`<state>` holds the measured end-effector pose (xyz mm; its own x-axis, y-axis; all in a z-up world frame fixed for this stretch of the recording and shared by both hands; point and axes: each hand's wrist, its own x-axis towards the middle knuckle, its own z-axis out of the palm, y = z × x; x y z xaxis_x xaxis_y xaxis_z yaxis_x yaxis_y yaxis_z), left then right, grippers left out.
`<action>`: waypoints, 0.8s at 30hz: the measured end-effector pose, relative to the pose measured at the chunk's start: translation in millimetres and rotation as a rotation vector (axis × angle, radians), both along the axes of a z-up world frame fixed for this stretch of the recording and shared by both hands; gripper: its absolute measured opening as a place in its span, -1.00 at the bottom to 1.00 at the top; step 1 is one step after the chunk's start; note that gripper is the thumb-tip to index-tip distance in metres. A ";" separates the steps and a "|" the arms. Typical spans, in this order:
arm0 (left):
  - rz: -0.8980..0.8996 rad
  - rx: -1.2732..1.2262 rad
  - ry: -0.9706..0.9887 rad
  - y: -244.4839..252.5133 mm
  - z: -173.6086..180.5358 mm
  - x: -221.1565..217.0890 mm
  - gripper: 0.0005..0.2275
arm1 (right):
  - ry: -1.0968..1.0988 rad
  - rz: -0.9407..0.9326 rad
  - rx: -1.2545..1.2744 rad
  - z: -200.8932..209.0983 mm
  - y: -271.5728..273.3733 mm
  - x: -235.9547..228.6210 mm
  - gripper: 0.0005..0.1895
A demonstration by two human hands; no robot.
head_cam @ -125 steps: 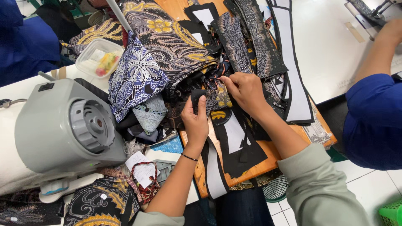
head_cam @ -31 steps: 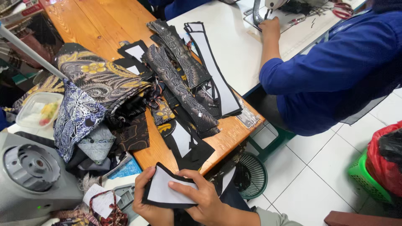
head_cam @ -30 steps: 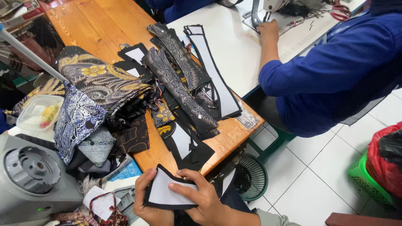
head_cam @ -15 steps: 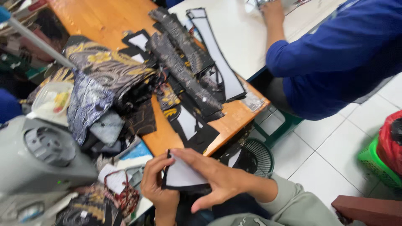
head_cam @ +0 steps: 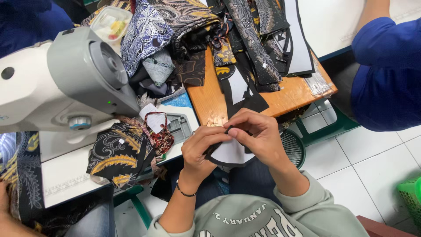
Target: The person aligns and pins patterned fabric pieces with white interfacing strips, then places them under the sewing machine presser foot to stitch. They handle multiple mask-shaped fabric pieces and interfacing, repeatedly pinning and feeding them through the machine.
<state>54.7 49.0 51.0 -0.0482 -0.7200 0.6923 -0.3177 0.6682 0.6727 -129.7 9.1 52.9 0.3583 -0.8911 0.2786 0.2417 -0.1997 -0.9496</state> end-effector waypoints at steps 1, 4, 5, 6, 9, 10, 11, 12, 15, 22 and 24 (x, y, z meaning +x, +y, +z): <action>0.010 -0.007 -0.015 3.0 0.8 1.1 -0.76 | 0.037 -0.026 0.006 2.2 2.3 1.5 -0.89; 0.048 0.015 0.014 12.0 0.6 2.0 -0.77 | 0.100 -0.089 -0.067 10.2 10.6 6.0 -0.92; 0.068 0.056 0.072 15.1 0.0 0.0 -0.76 | 0.171 -0.156 -0.153 12.8 14.1 8.1 -0.93; 0.084 0.090 0.130 17.9 -0.9 -1.9 -0.76 | 0.240 -0.226 -0.247 14.9 17.8 10.9 -0.93; 0.084 0.177 0.261 27.2 -1.1 -10.7 -0.72 | 0.312 -0.391 -0.487 21.5 26.9 20.9 -0.89; 0.085 0.178 0.293 29.0 -1.0 -12.7 -0.72 | 0.314 -0.439 -0.563 23.2 28.4 23.9 -0.87; 0.085 0.180 0.324 30.7 -0.8 -14.7 -0.71 | 0.350 -0.476 -0.635 24.7 29.1 25.8 -0.85; 0.085 0.184 0.352 33.2 -0.1 -15.8 -0.71 | 0.385 -0.514 -0.704 25.6 30.3 27.3 -0.83; 0.148 0.172 0.306 38.3 2.5 -16.1 -0.68 | 0.434 -0.593 -0.855 25.9 31.6 30.7 -0.80; 0.244 0.068 0.205 45.7 15.0 -14.4 -0.64 | 0.422 -0.622 -1.007 25.5 30.2 33.0 -0.74; 0.268 0.061 0.196 47.2 16.3 -14.9 -0.63 | 0.425 -0.632 -1.042 24.3 30.3 35.3 -0.74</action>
